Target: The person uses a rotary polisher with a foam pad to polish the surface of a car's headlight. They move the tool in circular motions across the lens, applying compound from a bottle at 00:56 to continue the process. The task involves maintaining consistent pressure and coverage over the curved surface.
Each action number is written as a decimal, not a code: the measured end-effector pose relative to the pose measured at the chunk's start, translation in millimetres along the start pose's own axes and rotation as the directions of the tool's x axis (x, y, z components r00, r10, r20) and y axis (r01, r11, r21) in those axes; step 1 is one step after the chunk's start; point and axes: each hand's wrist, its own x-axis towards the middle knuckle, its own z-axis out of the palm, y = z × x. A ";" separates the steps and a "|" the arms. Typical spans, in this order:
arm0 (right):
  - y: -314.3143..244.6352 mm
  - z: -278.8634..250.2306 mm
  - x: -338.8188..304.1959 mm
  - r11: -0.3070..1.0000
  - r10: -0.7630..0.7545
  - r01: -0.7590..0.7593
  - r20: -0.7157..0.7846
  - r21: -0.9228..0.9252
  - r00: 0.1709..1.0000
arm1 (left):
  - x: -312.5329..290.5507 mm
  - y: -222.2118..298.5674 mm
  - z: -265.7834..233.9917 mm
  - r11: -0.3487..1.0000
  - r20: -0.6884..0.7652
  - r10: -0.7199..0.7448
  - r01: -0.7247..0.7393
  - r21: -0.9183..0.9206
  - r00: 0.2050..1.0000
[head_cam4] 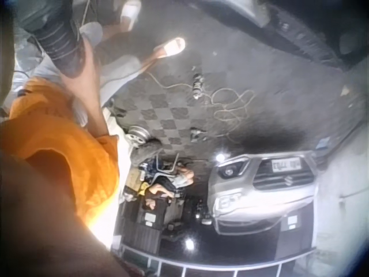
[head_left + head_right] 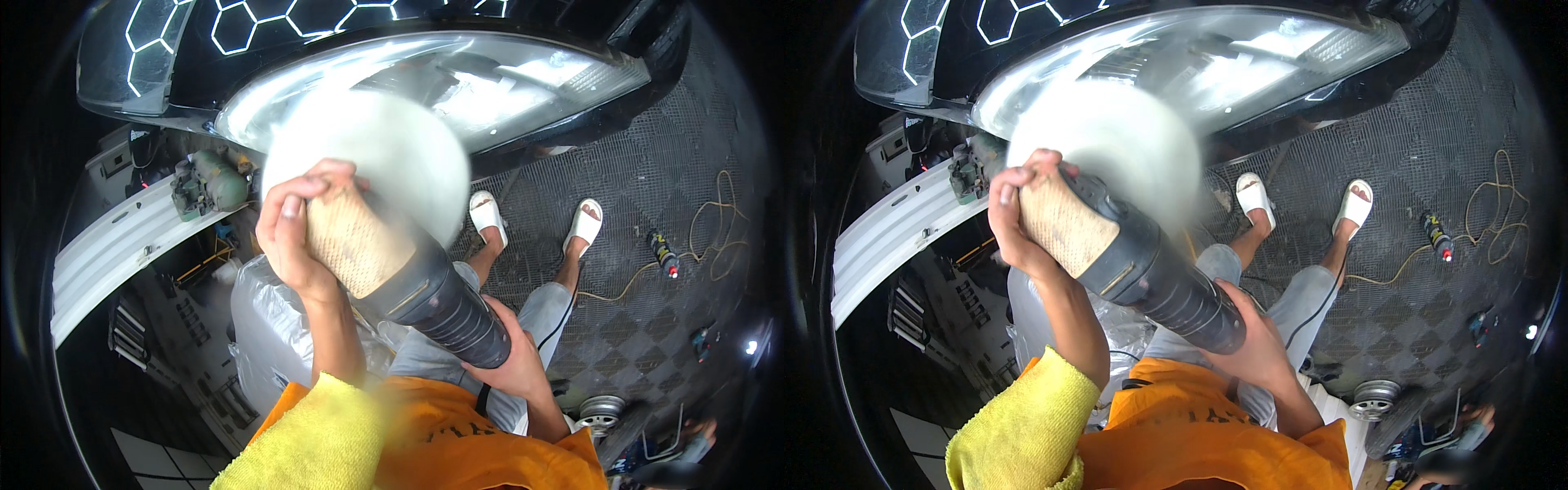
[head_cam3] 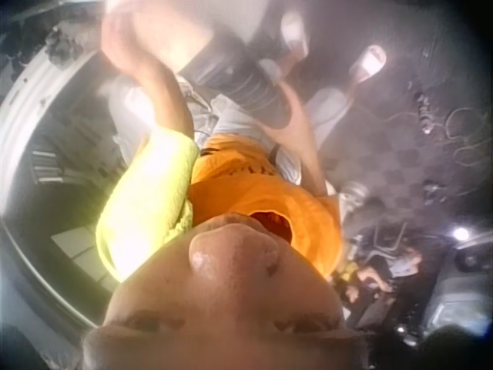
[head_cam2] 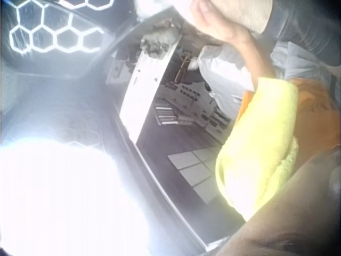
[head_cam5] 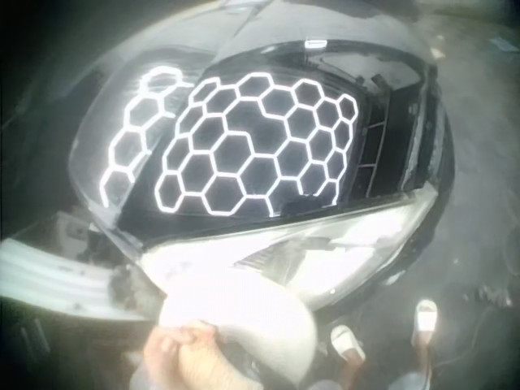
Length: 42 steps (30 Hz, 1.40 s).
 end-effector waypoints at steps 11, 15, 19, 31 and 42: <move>41.2 -71.9 -2.5 0.978 -0.128 0.086 -0.226 -0.187 0.966 | -1.4 -48.2 85.3 0.998 0.228 0.017 -0.001 -0.069 0.974; 59.9 -67.1 4.7 0.983 -0.121 0.083 -0.233 -0.167 0.965 | -4.1 -46.4 77.3 0.997 0.207 0.007 0.007 -0.071 0.978; 36.0 -28.7 32.4 0.974 -0.193 0.164 -0.190 -0.155 0.963 | 4.5 -27.0 30.6 0.996 0.177 0.091 -0.090 -0.012 0.980; 2.1 77.5 92.9 0.859 -0.400 0.377 0.005 -0.346 0.916 | 39.4 5.9 -121.7 0.953 -0.030 0.282 -0.284 -0.110 0.959; 79.7 30.0 50.1 0.975 -0.221 0.204 -0.401 -0.087 0.889 | 27.0 -38.0 39.5 0.993 0.414 0.116 -0.118 -0.020 0.903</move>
